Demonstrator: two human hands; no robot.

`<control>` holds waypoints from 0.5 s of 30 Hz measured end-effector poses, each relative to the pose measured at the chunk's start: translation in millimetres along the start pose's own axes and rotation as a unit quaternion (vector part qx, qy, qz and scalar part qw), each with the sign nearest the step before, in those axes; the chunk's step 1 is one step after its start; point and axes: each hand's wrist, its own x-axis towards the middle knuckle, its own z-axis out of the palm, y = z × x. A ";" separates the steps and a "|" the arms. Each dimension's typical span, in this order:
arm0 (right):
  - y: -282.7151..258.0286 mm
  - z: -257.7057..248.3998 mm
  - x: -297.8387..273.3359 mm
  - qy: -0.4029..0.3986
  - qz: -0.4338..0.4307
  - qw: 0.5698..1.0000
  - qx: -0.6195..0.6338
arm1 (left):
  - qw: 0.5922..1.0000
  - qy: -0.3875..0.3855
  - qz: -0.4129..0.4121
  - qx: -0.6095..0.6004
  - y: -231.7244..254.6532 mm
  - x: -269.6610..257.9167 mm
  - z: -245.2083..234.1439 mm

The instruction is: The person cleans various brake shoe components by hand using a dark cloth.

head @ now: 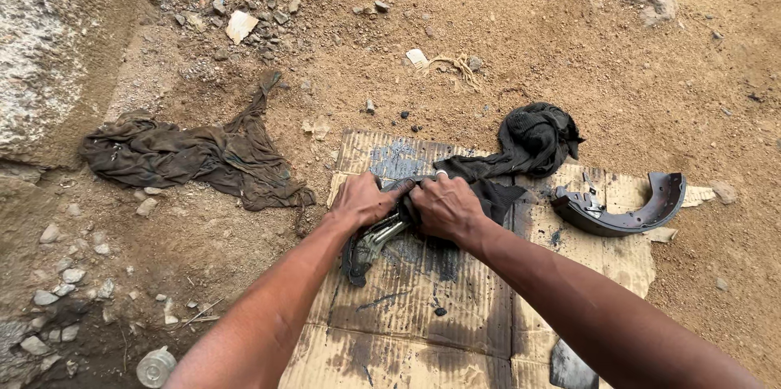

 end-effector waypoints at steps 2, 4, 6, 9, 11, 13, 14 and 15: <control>-0.6 0.2 1.0 0.013 0.014 0.999 0.035 | 0.999 0.016 -0.047 0.013 6.7 -7.6 2.3; -3.1 0.8 -5.0 0.045 0.009 0.998 0.043 | 0.998 0.022 -0.047 0.038 7.5 -12.9 3.0; -3.4 -3.2 -13.4 0.078 0.013 0.996 0.052 | 0.997 0.026 -0.040 0.066 8.3 -8.3 4.0; -5.6 -5.3 -33.8 -0.060 0.050 0.994 0.078 | 0.997 0.028 -0.028 0.071 8.8 -3.9 5.9; -7.7 1.6 -43.6 -0.076 0.053 0.994 0.066 | 0.994 0.002 -0.062 0.088 11.3 -6.9 1.8; -10.1 14.1 -52.4 -0.080 0.062 0.992 0.073 | 0.994 0.003 -0.068 0.086 16.1 -10.1 -1.7; -11.2 21.2 -56.8 -0.084 0.070 0.991 0.079 | 0.994 0.007 -0.073 0.083 17.6 -10.6 -3.0; -13.1 28.4 -60.8 -0.086 0.067 0.991 0.078 | 0.994 0.007 -0.076 0.082 17.7 -10.9 -2.2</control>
